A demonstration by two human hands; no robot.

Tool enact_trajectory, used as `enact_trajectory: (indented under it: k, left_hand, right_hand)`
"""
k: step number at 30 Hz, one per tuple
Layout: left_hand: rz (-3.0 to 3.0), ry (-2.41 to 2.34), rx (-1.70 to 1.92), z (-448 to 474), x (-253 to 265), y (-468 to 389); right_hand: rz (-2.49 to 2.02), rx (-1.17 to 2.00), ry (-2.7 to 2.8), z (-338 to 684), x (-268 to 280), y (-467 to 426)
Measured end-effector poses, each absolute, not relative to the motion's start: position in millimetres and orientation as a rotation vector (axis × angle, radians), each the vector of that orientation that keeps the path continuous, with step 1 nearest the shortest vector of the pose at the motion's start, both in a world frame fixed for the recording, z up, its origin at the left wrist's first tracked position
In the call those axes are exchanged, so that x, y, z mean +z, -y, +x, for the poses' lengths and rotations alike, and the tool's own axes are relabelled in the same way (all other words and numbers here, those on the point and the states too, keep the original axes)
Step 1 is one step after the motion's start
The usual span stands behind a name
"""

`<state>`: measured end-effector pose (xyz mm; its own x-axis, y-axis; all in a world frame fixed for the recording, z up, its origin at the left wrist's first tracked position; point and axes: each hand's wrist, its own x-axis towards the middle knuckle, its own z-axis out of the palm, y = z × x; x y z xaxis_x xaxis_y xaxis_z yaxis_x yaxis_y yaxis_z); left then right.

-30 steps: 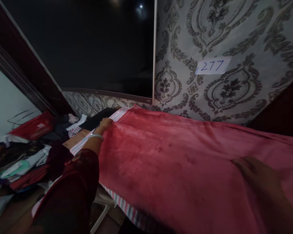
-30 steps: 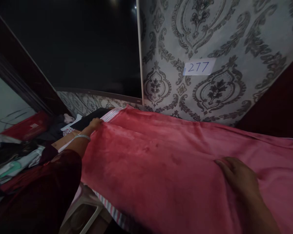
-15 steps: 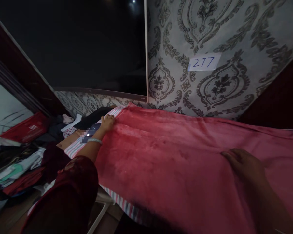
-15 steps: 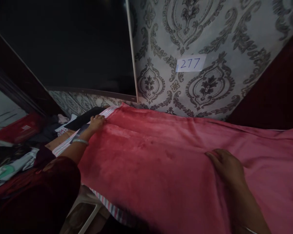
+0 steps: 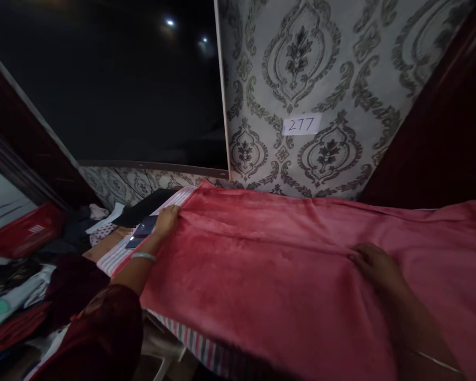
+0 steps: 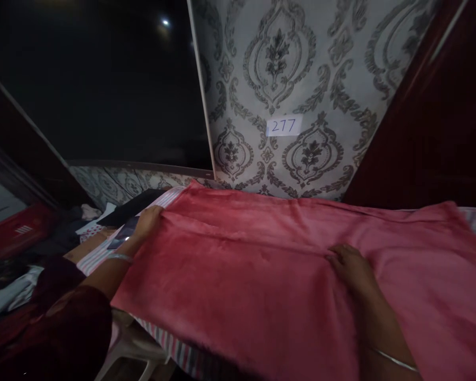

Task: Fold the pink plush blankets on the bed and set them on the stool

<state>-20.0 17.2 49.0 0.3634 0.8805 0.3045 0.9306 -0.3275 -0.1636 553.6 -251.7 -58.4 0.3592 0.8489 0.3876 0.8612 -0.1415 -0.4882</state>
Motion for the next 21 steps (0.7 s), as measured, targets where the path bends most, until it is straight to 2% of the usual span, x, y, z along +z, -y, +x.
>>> enact_trajectory:
  k: [6, 10, 15, 21]
  left_hand:
    - [-2.195, 1.619, -0.39, -33.7, 68.1, 13.6]
    - [-2.157, 1.659, -0.513, -37.3, 79.8, 29.7]
    - [-2.161, 1.675, -0.617, -45.5, 101.7, 57.9]
    - [-2.233, 1.543, -0.44, -68.9, 154.3, 101.6]
  right_hand:
    - [-2.061, -0.031, 1.365, 538.1, -54.9, 257.9]
    - [-2.154, -0.201, 1.243, 523.9, -37.6, 275.7]
    - [-2.267, -0.312, 1.227, 522.2, 7.3, 314.5]
    - [-2.347, -0.451, 1.192, 523.8, 65.1, 352.7]
